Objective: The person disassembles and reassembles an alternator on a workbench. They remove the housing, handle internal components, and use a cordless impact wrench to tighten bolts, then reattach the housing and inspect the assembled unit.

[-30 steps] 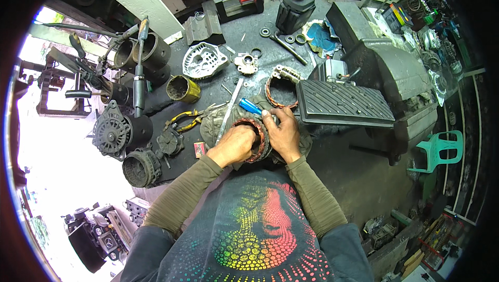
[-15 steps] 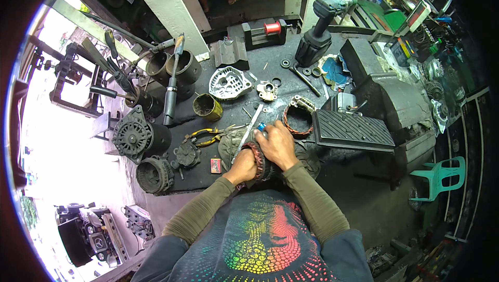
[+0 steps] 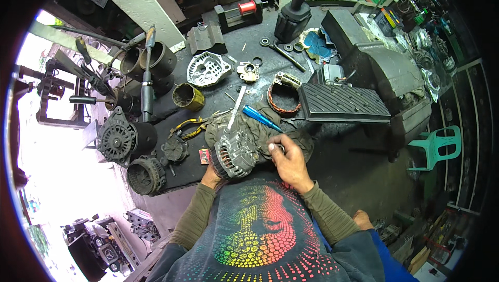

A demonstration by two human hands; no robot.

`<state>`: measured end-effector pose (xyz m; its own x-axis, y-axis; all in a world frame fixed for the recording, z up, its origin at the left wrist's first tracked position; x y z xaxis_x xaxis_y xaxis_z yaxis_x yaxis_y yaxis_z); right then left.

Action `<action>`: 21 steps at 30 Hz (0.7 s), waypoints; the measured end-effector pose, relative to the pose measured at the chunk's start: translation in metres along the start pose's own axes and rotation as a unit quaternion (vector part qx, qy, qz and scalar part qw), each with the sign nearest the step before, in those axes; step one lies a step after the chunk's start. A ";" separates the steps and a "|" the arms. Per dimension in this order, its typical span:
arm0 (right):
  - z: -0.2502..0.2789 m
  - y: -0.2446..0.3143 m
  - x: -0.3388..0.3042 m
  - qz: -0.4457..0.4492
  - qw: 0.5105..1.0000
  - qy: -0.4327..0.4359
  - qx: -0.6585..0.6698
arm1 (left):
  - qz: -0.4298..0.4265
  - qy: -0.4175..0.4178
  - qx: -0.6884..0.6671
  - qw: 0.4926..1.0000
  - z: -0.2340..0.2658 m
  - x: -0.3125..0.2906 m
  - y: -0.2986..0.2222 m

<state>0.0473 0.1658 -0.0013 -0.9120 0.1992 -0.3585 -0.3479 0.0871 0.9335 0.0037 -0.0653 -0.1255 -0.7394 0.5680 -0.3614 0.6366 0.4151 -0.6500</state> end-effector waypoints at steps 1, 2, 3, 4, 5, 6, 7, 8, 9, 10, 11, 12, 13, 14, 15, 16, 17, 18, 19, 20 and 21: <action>-0.002 -0.007 -0.004 0.017 1.000 0.002 0.010 | 0.001 0.000 0.019 1.000 0.001 0.001 0.002; -0.002 -0.017 -0.007 -0.010 1.000 -0.011 -0.001 | 0.001 0.000 0.038 0.999 0.002 0.001 0.004; -0.001 -0.023 -0.009 -0.011 1.000 -0.007 -0.010 | 0.003 -0.002 0.048 0.999 0.003 0.001 0.006; 0.000 -0.026 -0.009 0.016 1.000 -0.014 -0.020 | 0.005 -0.002 0.058 0.998 0.003 0.002 0.007; 0.001 -0.029 -0.008 0.024 0.999 -0.026 -0.041 | 0.009 -0.001 0.064 0.998 0.003 0.001 0.009; 0.004 -0.031 -0.008 0.031 0.997 -0.038 -0.062 | 0.011 -0.001 0.069 0.998 0.004 0.001 0.010; 0.007 -0.034 -0.008 0.016 0.996 -0.039 -0.077 | 0.014 0.000 0.072 0.997 0.004 0.001 0.011; 0.009 -0.034 -0.009 0.023 0.995 -0.042 -0.091 | 0.017 0.002 0.077 0.997 0.003 0.001 0.011; 0.010 -0.034 -0.010 0.031 0.993 -0.044 -0.105 | 0.018 0.003 0.081 0.997 0.003 0.001 0.012; 0.011 -0.034 -0.010 0.039 0.991 -0.045 -0.119 | 0.021 0.003 0.086 0.996 0.003 0.001 0.012; 0.012 -0.035 -0.010 0.031 0.991 -0.044 -0.120 | 0.022 0.003 0.089 0.996 0.004 0.001 0.012; 0.011 -0.036 -0.010 0.023 0.991 -0.042 -0.122 | 0.024 0.005 0.092 0.995 0.004 0.001 0.012; 0.010 -0.038 -0.009 0.016 0.991 -0.039 -0.124 | 0.025 0.005 0.093 0.995 0.004 0.001 0.012; 0.010 -0.038 -0.008 0.026 0.992 -0.038 -0.120 | 0.026 0.004 0.096 0.995 0.004 0.001 0.012; 0.009 -0.038 -0.007 0.037 0.992 -0.037 -0.115 | 0.027 0.006 0.098 0.995 0.004 0.001 0.012; 0.008 -0.038 -0.006 0.048 0.992 -0.036 -0.111 | 0.027 0.005 0.102 0.994 0.004 0.000 0.012; 0.007 -0.039 -0.006 0.055 0.992 -0.035 -0.107 | 0.027 0.005 0.103 0.994 0.004 -0.001 0.011; 0.006 -0.039 -0.006 0.061 0.992 -0.034 -0.104 | 0.027 0.003 0.104 0.994 0.003 -0.001 0.011; 0.006 -0.040 -0.007 0.067 0.991 -0.035 -0.109 | 0.026 0.004 0.106 0.994 0.003 -0.001 0.011; 0.005 -0.040 -0.007 0.073 0.991 -0.029 -0.110 | 0.027 0.004 0.108 0.994 0.002 -0.001 0.011; 0.004 -0.041 -0.008 0.077 0.990 -0.023 -0.117 | 0.028 0.004 0.109 0.994 0.002 -0.002 0.010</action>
<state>0.0699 0.1648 -0.0371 -0.9492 0.2377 -0.2060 -0.2507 -0.1763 0.9519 0.0110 -0.0634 -0.1328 -0.7021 0.5918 -0.3960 0.6130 0.2193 -0.7590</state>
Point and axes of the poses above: each hand's wrist, its own x-axis towards the middle knuckle, its own z-axis out of the back of the hand, y = z × x, the point moved 5 cm from there along x, towards the middle knuckle, and after that the axes turned 1 degree about -y, right-handed, at the moved point
